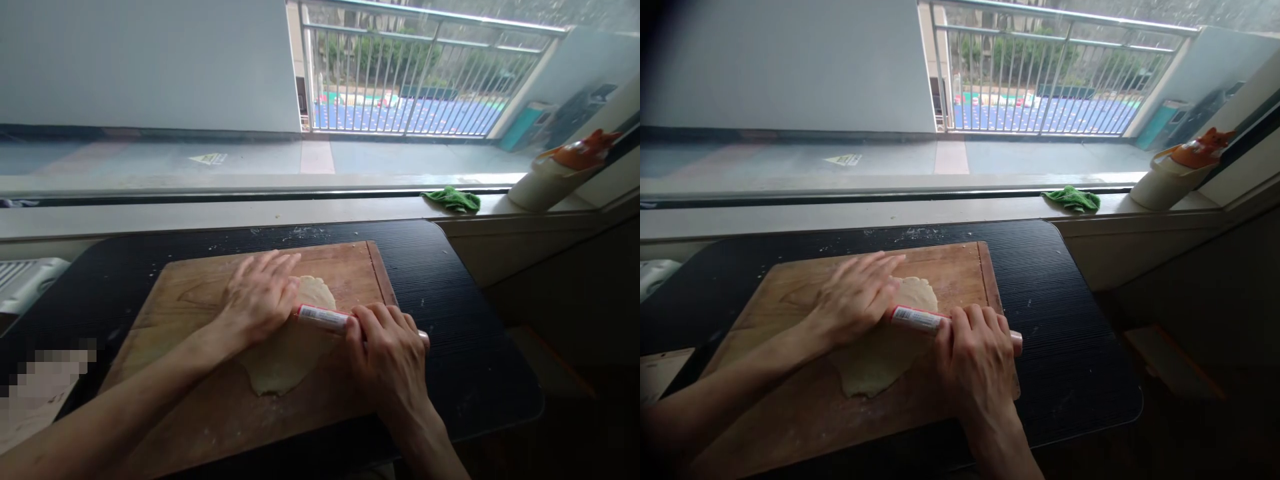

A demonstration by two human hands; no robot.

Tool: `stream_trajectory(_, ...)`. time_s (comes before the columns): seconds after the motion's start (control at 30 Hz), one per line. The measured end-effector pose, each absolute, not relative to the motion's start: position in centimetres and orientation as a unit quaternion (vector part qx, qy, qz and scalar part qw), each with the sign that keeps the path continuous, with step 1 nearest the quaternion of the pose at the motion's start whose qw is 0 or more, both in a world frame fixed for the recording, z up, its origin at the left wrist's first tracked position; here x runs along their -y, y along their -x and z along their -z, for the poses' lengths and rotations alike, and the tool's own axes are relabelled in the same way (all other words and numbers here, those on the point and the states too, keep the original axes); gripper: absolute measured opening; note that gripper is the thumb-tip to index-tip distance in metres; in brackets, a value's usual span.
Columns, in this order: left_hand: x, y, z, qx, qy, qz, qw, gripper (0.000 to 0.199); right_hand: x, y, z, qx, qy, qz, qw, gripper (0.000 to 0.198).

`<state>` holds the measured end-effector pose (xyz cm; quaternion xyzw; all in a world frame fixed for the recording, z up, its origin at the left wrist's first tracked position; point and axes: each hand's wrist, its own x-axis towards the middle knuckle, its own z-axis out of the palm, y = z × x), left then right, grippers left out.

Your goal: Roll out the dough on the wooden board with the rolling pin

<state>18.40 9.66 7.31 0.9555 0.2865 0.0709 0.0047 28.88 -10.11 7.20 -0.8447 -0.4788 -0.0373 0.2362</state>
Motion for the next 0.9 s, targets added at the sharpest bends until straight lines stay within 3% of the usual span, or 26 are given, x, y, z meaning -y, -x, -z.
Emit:
stream_trajectory(0.13, -8.8, -17.8, -7.6, -0.292, -0.956, -0.035, -0.001, 0.056, 10.6, -28.6, -6.9, 0.49, 0.832, 0.04, 0.256, 0.02)
stream_trajectory(0.3, -11.7, -23.2, -7.6, -0.318, -0.946, 0.027, 0.063, 0.061, 9.7, -30.0, -7.4, 0.481, 0.843, 0.041, 0.239, 0.021)
stream_trajectory(0.47, -12.4, -25.2, -7.7, -0.304, -0.95, -0.001, 0.072, 0.058, 9.2, -30.7, -7.8, 0.459, 0.858, 0.039, 0.227, 0.021)
stream_trajectory(0.73, -8.4, -17.5, -7.8, -0.243, -0.969, -0.037, 0.004, 0.053, 11.6, -28.1, -7.2, 0.485, 0.843, 0.028, 0.231, 0.029)
stream_trajectory(0.9, -10.9, -22.6, -7.7, -0.288, -0.956, 0.011, 0.049, 0.058, 10.9, -29.7, -7.2, 0.476, 0.85, 0.021, 0.223, 0.032)
